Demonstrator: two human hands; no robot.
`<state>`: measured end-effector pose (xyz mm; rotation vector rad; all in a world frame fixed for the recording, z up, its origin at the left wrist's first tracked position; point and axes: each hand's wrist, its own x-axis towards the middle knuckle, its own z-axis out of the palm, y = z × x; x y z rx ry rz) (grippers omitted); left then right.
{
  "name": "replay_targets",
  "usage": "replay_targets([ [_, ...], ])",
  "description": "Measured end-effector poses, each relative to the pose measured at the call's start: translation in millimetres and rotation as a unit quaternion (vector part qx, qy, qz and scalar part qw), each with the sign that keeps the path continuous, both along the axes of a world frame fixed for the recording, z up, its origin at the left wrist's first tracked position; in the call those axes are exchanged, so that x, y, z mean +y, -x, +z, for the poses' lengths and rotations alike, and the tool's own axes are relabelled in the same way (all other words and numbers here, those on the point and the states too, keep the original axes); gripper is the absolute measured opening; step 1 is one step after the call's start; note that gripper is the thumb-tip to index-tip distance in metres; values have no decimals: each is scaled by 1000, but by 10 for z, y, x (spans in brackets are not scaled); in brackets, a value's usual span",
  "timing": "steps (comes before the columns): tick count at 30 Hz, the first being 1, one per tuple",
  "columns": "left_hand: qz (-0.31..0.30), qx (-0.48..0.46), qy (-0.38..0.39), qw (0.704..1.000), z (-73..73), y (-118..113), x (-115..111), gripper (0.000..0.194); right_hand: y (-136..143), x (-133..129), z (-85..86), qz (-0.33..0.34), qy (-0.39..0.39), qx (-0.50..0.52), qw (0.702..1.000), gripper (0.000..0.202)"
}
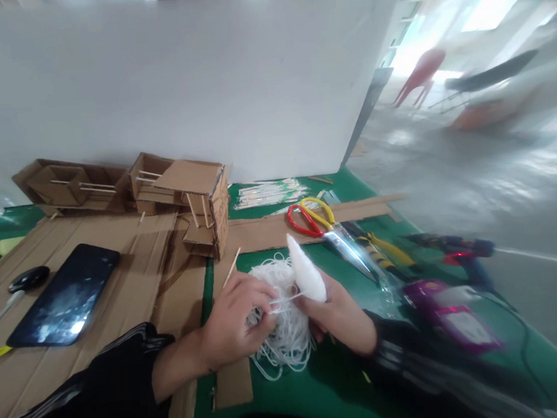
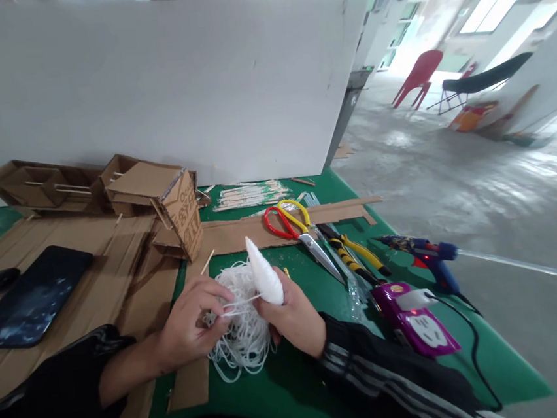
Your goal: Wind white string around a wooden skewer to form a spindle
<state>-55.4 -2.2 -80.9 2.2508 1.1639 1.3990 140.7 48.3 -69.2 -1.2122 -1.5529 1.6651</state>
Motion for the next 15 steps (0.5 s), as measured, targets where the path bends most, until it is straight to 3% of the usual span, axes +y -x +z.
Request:
replay_targets([
  [3,-35,-59,34,997,-44,-7,5,18,-3,5,-8,-3,-1,-14,1000,27],
  [8,18,-98,140,985,-152,0,-40,9,-21,5,-10,-5,5,-25,1000,28],
  [11,31,-28,175,984,-109,12,-33,13,-23,6,-1,-6,4,-27,1000,25],
  [15,43,99,94,990,23,32,23,36,-21,11,-1,-5,-2,-14,1000,23],
])
